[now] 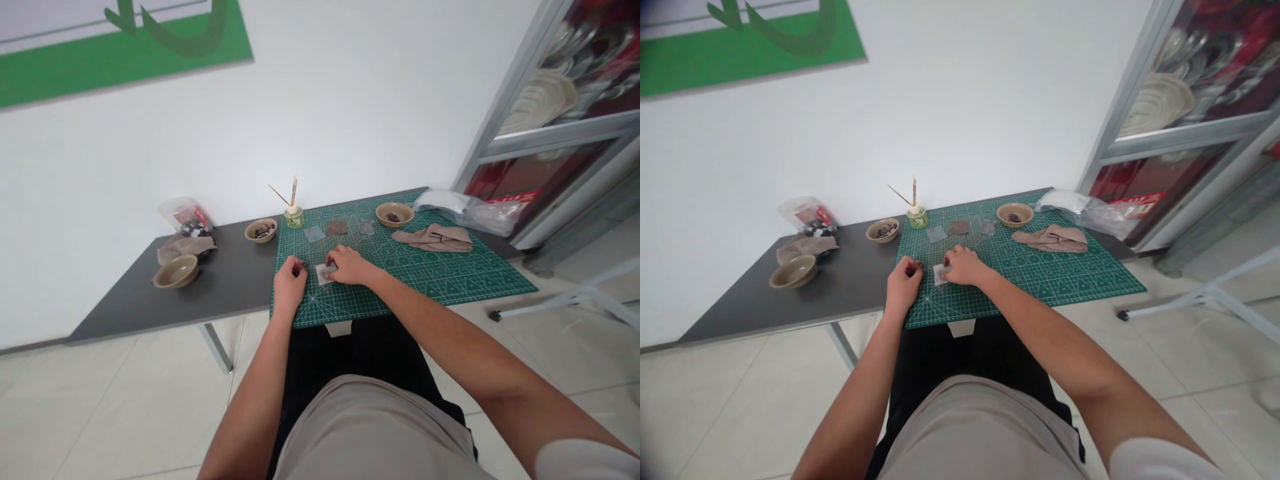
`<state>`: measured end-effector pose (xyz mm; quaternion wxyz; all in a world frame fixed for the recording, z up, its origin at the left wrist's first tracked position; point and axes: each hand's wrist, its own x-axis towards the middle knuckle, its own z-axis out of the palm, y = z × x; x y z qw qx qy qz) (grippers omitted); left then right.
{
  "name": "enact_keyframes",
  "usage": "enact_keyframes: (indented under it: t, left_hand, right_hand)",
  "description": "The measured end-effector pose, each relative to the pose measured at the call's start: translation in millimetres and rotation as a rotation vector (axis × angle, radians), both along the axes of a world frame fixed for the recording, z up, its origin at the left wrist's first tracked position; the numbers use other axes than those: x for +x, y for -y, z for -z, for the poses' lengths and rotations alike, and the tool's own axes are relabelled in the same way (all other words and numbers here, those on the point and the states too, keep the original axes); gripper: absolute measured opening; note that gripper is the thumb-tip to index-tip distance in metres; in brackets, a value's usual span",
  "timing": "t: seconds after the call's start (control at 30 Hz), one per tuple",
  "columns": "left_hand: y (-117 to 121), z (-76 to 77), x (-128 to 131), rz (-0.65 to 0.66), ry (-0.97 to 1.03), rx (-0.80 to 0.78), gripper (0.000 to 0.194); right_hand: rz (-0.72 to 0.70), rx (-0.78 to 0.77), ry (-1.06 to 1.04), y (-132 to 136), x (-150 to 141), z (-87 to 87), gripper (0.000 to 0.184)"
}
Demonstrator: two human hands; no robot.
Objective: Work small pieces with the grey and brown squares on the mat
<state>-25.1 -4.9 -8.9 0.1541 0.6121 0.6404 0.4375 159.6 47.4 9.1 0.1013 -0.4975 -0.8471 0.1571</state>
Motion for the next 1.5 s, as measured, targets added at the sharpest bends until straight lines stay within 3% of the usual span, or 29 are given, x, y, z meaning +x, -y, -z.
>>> enact_keyframes:
  t: [0.13, 0.3, 0.53, 0.7, 0.87, 1.0, 1.13, 1.23, 1.33, 1.5]
  left_hand:
    - [1, -1.8, 2, 0.005, -0.041, -0.003, 0.008]
    - [1, -3.6, 3, -0.011, -0.05, -0.023, 0.009]
    - [1, -2.1, 2, -0.009, -0.085, -0.023, 0.008]
    - [-1, 0.0, 2, 0.031, -0.151, -0.015, 0.008]
    - [-2, 0.8, 4, 0.007, -0.103, -0.061, 0.021]
    - [-3, -0.1, 4, 0.039, -0.217, -0.052, 0.006]
    - [-3, 0.4, 4, 0.046, -0.263, -0.034, 0.007]
    - [-3, 2.7, 3, 0.03, -0.181, -0.041, 0.014]
    - [-3, 4.2, 2, 0.011, -0.082, -0.05, 0.023]
    - [-2, 2.6, 4, 0.042, -0.168, -0.038, 0.008]
  right_hand:
    - [0.009, -0.031, 0.032, -3, -2, -9.5, 0.052]
    - [-0.018, -0.1, 0.048, -8, -3, -16.5, 0.041]
    - [0.022, -0.082, -0.398, -5, 5, -4.4, 0.025]
    - [0.108, 0.165, -0.693, 3, 12, 4.7, 0.018]
    - [0.106, 0.169, -0.548, 5, 15, 13.2, 0.009]
    - [0.159, 0.236, -0.572, 5, 15, 14.6, 0.013]
    - [0.148, 0.201, -0.551, 6, 15, 15.0, 0.016]
    - [0.205, 0.24, -0.579, 7, 14, 16.4, 0.017]
    - [0.173, 0.219, -0.579, 7, 15, 16.3, 0.018]
    - [0.196, 0.234, -0.569, 7, 17, 12.9, 0.017]
